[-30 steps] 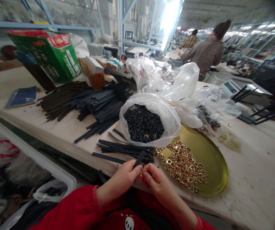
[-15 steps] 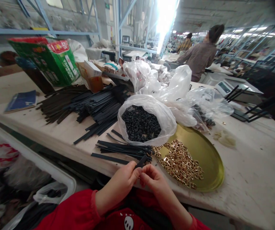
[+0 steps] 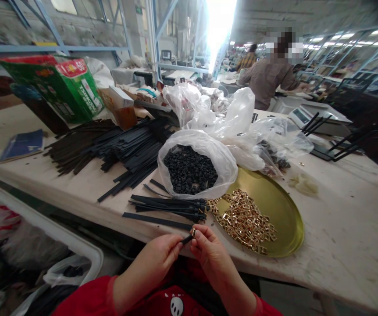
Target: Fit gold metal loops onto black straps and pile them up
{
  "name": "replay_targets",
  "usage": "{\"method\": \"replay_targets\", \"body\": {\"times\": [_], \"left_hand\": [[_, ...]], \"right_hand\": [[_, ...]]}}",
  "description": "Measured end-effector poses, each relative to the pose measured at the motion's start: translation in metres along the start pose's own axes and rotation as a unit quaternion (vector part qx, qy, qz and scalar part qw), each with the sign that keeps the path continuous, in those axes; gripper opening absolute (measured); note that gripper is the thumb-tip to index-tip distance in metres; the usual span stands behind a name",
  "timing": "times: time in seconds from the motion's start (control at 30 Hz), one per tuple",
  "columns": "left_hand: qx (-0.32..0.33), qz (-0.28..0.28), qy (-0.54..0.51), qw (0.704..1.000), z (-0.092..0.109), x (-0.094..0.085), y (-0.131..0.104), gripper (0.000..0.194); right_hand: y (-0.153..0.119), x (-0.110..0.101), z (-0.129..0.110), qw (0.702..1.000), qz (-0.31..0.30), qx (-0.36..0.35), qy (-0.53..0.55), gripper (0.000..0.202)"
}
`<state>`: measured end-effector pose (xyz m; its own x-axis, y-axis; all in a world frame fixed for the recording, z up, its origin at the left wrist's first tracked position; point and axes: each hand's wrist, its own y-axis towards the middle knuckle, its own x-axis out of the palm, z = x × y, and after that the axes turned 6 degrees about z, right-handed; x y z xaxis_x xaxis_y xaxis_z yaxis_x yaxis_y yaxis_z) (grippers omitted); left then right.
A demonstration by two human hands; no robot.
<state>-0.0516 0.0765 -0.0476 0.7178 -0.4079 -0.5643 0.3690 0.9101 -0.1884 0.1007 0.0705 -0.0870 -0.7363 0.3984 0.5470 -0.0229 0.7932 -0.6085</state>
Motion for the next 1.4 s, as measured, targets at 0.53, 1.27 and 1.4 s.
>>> {"method": "replay_targets", "body": {"times": [0.53, 1.27, 1.4], "left_hand": [[-0.013, 0.009, -0.061, 0.998, 0.003, 0.003, 0.001, 0.017], [-0.191, -0.033, -0.288, 0.938, -0.011, 0.020, 0.001, 0.023], [-0.168, -0.010, -0.226, 0.960, -0.009, 0.018, -0.003, 0.019]], "right_hand": [[-0.005, 0.000, 0.008, 0.980, -0.039, -0.112, -0.159, 0.025], [-0.009, -0.005, 0.018, 0.911, -0.049, -0.234, -0.337, 0.023], [-0.010, -0.008, 0.014, 0.858, -0.039, -0.291, -0.421, 0.018]]}}
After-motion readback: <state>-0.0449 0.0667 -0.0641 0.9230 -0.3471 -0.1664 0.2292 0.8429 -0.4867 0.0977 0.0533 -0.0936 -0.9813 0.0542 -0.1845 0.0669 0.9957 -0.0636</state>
